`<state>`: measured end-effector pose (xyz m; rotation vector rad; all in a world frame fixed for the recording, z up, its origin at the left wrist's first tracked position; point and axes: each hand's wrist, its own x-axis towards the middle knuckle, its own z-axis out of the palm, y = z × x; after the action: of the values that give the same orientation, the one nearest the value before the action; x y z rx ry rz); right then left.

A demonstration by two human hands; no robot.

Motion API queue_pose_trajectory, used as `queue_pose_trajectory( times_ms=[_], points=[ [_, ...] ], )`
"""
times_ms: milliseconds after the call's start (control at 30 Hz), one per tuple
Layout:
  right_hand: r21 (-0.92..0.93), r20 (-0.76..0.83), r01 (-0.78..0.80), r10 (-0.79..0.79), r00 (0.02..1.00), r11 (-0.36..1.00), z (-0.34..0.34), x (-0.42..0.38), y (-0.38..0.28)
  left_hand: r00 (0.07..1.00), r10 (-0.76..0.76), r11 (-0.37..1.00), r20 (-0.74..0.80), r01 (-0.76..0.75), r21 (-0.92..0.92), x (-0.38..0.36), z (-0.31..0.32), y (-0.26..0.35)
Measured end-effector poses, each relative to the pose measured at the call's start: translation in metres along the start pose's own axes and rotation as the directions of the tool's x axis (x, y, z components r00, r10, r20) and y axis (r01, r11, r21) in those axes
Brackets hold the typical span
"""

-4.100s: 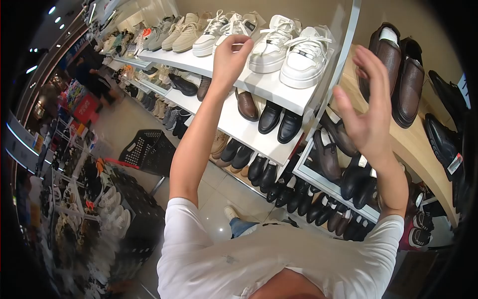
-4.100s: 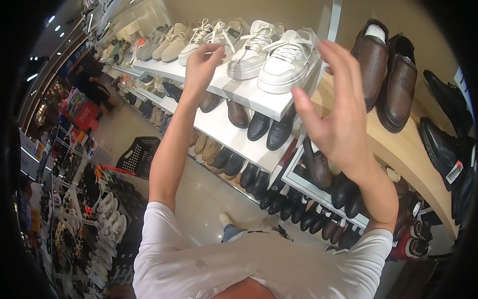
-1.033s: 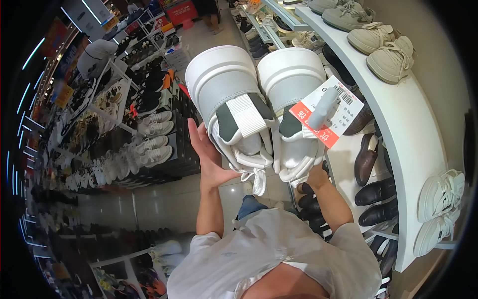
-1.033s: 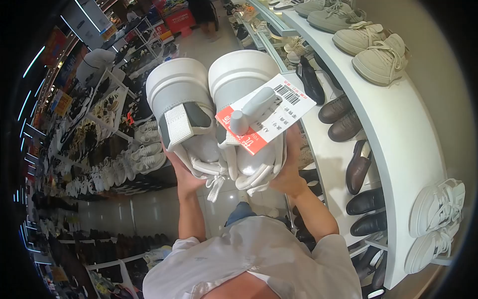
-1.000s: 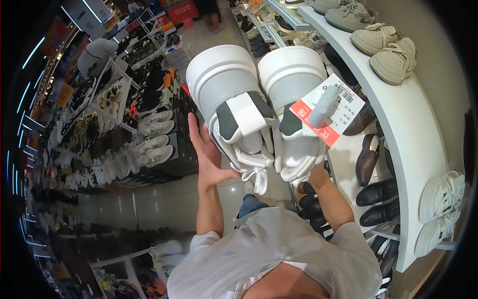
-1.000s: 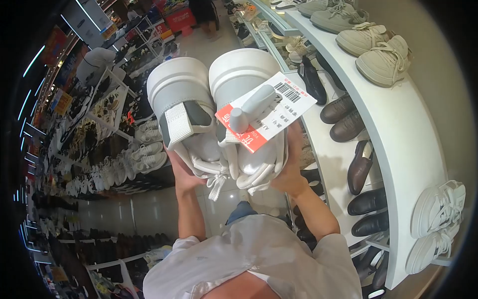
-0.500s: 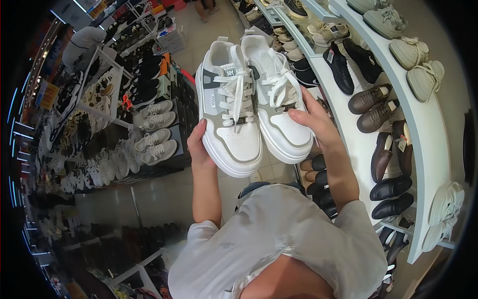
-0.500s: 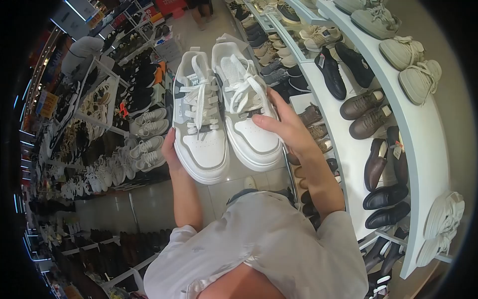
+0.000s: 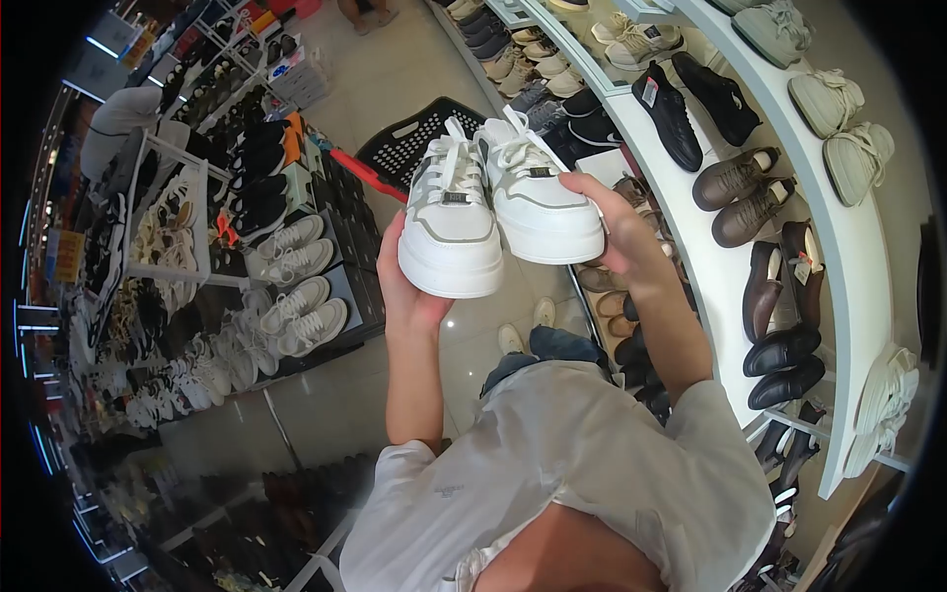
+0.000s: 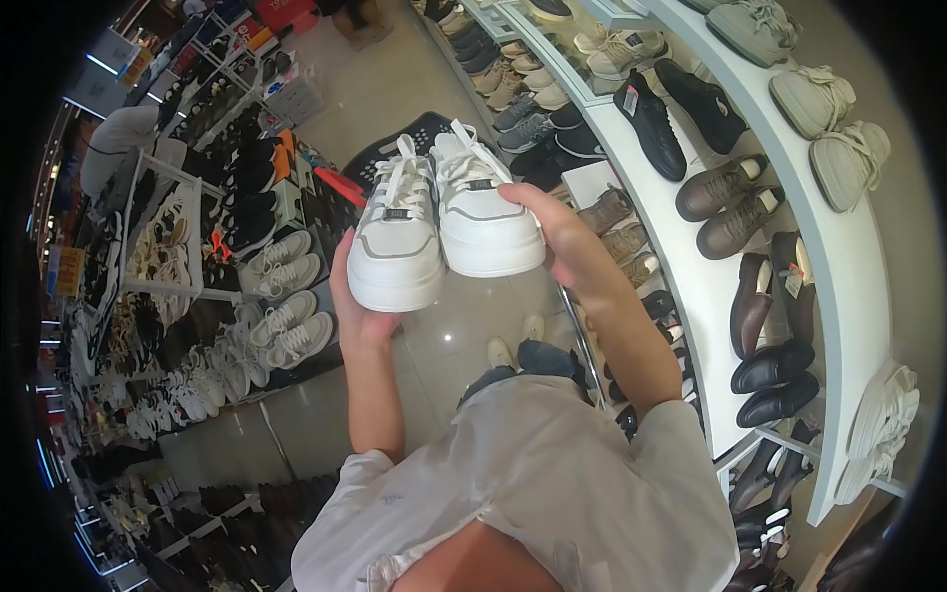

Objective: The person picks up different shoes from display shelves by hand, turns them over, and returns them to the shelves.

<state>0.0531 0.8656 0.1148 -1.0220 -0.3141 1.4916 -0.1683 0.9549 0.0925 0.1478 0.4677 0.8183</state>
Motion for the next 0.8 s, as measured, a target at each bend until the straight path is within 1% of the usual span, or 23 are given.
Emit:
queue_pose_trajectory(
  times_ms=[33,67,133,200,267,300,333,400,433,467,533,567,600,667,700,733,800],
  points=[
    [-0.005,0.016,-0.002,0.002,1.0,1.0,-0.002,0.002,-0.004,1.0,0.028,1.0,0.006,-0.028,0.014,0.007,0.003,-0.002],
    [-0.004,0.011,0.005,-0.005,1.0,1.0,-0.003,0.002,-0.007,1.0,0.021,1.0,0.012,-0.021,0.015,0.013,0.004,-0.004],
    [-0.074,0.018,0.15,-0.149,0.989,0.986,-0.004,0.004,-0.017,0.997,0.074,0.993,-0.004,-0.074,0.092,0.027,0.008,-0.006],
    [-0.07,0.056,0.172,-0.168,0.984,0.983,-0.014,0.008,-0.026,0.995,0.095,0.989,0.021,-0.096,0.111,0.038,0.02,-0.01],
    [-0.125,0.038,0.282,-0.279,0.959,0.951,-0.024,0.012,-0.032,0.993,0.085,0.987,0.076,-0.094,0.131,0.047,0.029,-0.014],
    [-0.092,0.049,0.31,-0.306,0.951,0.946,-0.03,0.015,-0.038,0.987,0.084,0.99,0.139,-0.099,0.104,0.059,0.029,-0.013],
    [-0.086,0.058,0.327,-0.323,0.945,0.941,-0.033,0.018,-0.044,0.984,0.088,0.988,0.155,-0.107,0.114,0.067,0.032,-0.014],
    [-0.105,0.098,0.475,-0.466,0.879,0.874,-0.038,0.02,-0.058,0.914,0.012,1.0,0.407,-0.005,-0.019,0.081,0.046,-0.019],
    [-0.102,0.102,0.487,-0.478,0.872,0.867,-0.041,0.021,-0.065,0.919,-0.042,0.993,0.391,-0.004,0.115,0.089,0.056,-0.023],
    [-0.113,0.095,0.505,-0.496,0.863,0.856,-0.042,0.021,-0.073,0.915,-0.045,0.992,0.402,-0.006,0.123,0.099,0.061,-0.026],
    [-0.139,0.078,0.54,-0.534,0.842,0.83,-0.045,0.024,-0.086,0.912,0.022,0.999,0.41,-0.034,0.022,0.12,0.062,-0.033],
    [-0.108,0.077,0.577,-0.572,0.816,0.809,-0.048,0.028,-0.089,0.927,0.036,0.999,0.373,-0.047,0.022,0.129,0.065,-0.038],
    [-0.107,0.066,0.586,-0.582,0.81,0.803,-0.052,0.031,-0.092,0.925,0.022,0.999,0.38,-0.036,0.03,0.138,0.062,-0.038],
    [-0.202,0.07,0.621,-0.621,0.78,0.757,-0.059,0.035,-0.102,0.916,-0.039,0.999,0.399,0.04,0.006,0.159,0.059,-0.037],
    [-0.209,0.049,0.614,-0.619,0.784,0.761,-0.059,0.034,-0.107,0.897,-0.043,0.999,0.44,0.039,0.017,0.164,0.066,-0.04],
    [-0.214,0.036,0.624,-0.632,0.774,0.752,-0.065,0.038,-0.11,0.89,-0.061,0.998,0.451,0.056,0.024,0.173,0.068,-0.04],
    [-0.376,0.116,0.7,-0.718,0.686,0.607,-0.078,0.049,-0.113,0.827,-0.059,0.998,0.559,0.05,0.031,0.196,0.068,-0.04]
  ],
)
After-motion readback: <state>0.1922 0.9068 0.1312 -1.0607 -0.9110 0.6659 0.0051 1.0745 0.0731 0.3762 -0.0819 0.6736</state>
